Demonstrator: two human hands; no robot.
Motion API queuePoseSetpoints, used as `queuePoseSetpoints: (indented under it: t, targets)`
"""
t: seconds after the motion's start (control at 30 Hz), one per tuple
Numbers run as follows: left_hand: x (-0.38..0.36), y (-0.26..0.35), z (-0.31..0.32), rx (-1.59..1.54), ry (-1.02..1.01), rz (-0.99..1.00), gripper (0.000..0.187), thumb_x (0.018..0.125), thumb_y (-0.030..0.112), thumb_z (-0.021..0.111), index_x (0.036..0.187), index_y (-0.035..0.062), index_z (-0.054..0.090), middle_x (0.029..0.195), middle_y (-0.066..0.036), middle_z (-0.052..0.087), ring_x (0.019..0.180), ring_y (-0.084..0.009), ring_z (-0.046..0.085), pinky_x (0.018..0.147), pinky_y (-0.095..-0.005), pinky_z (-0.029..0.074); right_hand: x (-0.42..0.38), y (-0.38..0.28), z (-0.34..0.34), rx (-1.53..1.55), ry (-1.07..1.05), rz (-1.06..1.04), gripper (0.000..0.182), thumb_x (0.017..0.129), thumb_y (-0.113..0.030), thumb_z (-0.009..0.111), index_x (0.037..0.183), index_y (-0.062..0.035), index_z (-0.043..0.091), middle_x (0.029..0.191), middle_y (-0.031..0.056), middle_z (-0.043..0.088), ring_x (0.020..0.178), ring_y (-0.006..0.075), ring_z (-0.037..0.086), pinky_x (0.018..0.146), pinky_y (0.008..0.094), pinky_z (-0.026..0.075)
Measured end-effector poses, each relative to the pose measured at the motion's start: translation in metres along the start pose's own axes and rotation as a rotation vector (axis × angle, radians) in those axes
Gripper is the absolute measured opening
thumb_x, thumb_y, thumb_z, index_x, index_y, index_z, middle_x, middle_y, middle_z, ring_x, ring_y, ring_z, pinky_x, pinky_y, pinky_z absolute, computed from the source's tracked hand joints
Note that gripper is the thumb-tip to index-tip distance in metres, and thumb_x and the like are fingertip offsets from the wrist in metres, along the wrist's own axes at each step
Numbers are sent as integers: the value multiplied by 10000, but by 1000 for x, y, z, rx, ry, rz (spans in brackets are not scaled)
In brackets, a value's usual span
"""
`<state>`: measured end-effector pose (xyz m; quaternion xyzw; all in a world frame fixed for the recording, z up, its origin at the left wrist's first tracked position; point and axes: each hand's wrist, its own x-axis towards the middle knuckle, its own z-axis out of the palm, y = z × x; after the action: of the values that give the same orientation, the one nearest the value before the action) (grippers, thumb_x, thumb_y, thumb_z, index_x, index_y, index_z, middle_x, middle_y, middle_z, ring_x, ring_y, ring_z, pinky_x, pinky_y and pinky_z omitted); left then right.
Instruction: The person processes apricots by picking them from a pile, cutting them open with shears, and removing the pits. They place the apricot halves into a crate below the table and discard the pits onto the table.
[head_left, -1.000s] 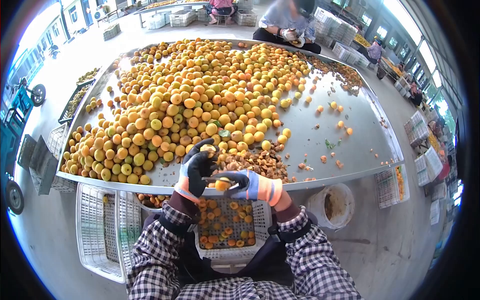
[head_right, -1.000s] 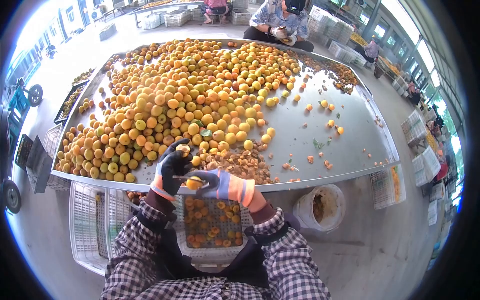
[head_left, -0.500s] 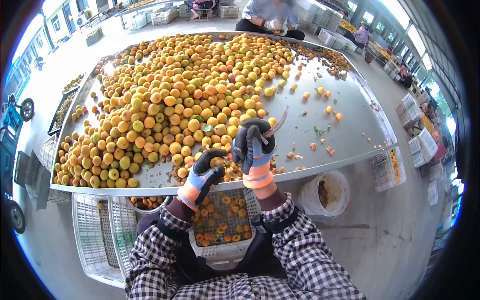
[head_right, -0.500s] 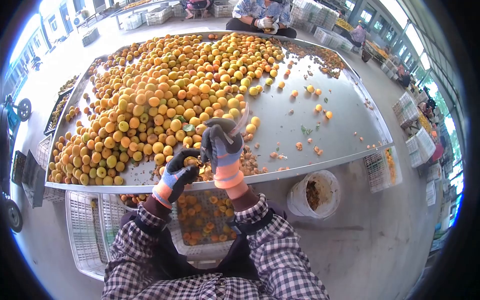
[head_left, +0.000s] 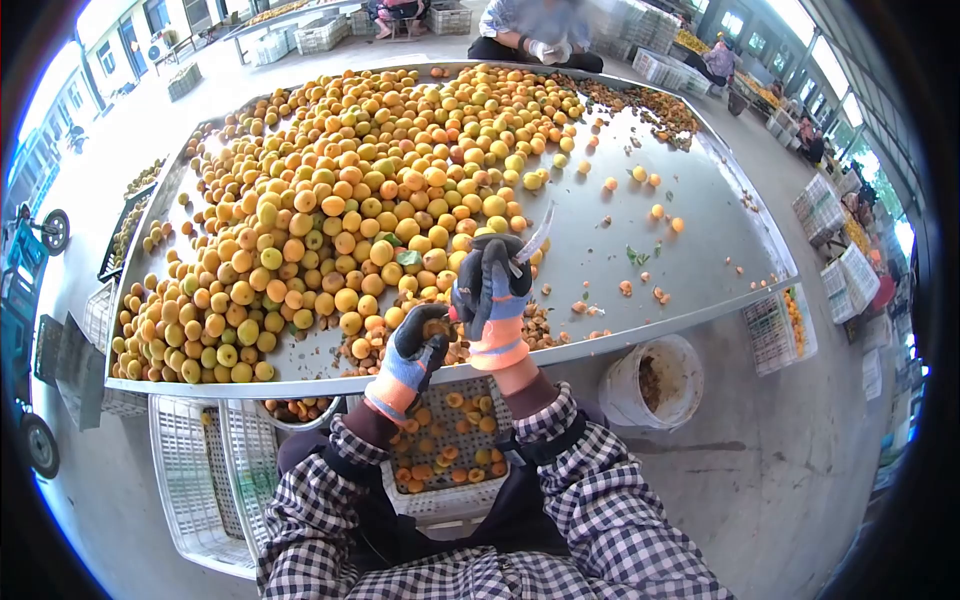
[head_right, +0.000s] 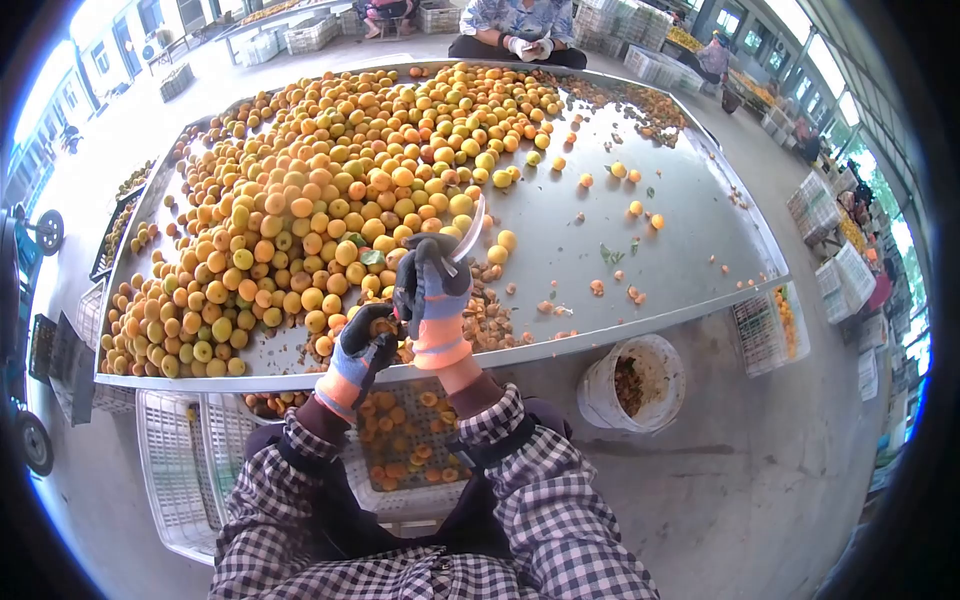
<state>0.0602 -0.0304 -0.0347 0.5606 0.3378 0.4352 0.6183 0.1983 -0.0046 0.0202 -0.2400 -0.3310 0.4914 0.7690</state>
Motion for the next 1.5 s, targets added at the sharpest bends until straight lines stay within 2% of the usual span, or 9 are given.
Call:
queuePoseSetpoints:
  t: [0.17,0.23,0.53,0.73,0.87,0.93,1.03,1.37,1.5]
  targets:
    - [2,17,1,368,6,224,310,861,37,582,1169,26,549,1011,-65,596,939,-157,575,816,-278,469,4,6,-11,296,158,239,149,932,-171,561,1009,-45,545,625,-22,457,465,72,468,344,214,353]
    - [3,15,3,413,18,246,299,856,13,579,1154,25,560,1010,-83,604,940,-175,589,820,-282,469,5,29,-34,-99,197,167,118,931,-201,559,921,-89,523,622,-25,419,455,75,425,358,211,348]
    - [20,-1,-5,491,148,236,167,868,2,600,1033,1,628,891,-102,655,825,-201,627,762,-297,489,20,47,-45,603,403,377,267,995,-340,477,794,-166,450,586,-36,381,420,95,251,405,250,222]
    - [32,-31,-32,495,201,100,308,1004,228,473,1037,-7,669,822,-56,671,735,-92,548,684,-263,472,31,15,-23,84,393,173,221,977,-280,514,832,-118,479,569,-8,421,375,95,326,351,234,261]
    - [18,6,-35,535,136,6,199,905,236,624,982,63,685,846,-66,684,758,-166,631,691,-298,493,35,20,-33,-183,276,21,120,919,-163,607,912,-56,552,588,21,515,389,91,430,325,225,325]
    - [7,28,-28,1351,-6,-140,278,786,302,727,975,104,678,894,-78,680,839,-247,657,733,-351,508,35,21,-37,-197,218,17,113,940,-161,573,964,-55,542,578,50,523,330,114,396,290,239,317]
    - [2,18,-27,1406,-110,-131,353,706,378,763,977,175,661,868,-86,655,883,-303,635,749,-395,508,31,8,-31,-117,239,104,118,936,-170,579,959,-58,549,576,45,521,323,116,393,288,240,312]
    - [4,14,-35,1196,-44,-190,429,672,296,804,1051,153,663,905,-81,674,886,-260,647,791,-359,512,25,16,-44,-185,236,162,139,930,-190,589,936,-55,554,561,22,503,327,104,393,282,238,304]
    - [-2,20,-59,519,-43,-105,374,703,276,828,921,12,678,889,-62,673,781,-118,597,727,-290,498,26,16,-54,-201,265,229,79,920,-151,559,911,-74,548,562,7,482,331,105,382,291,251,319]
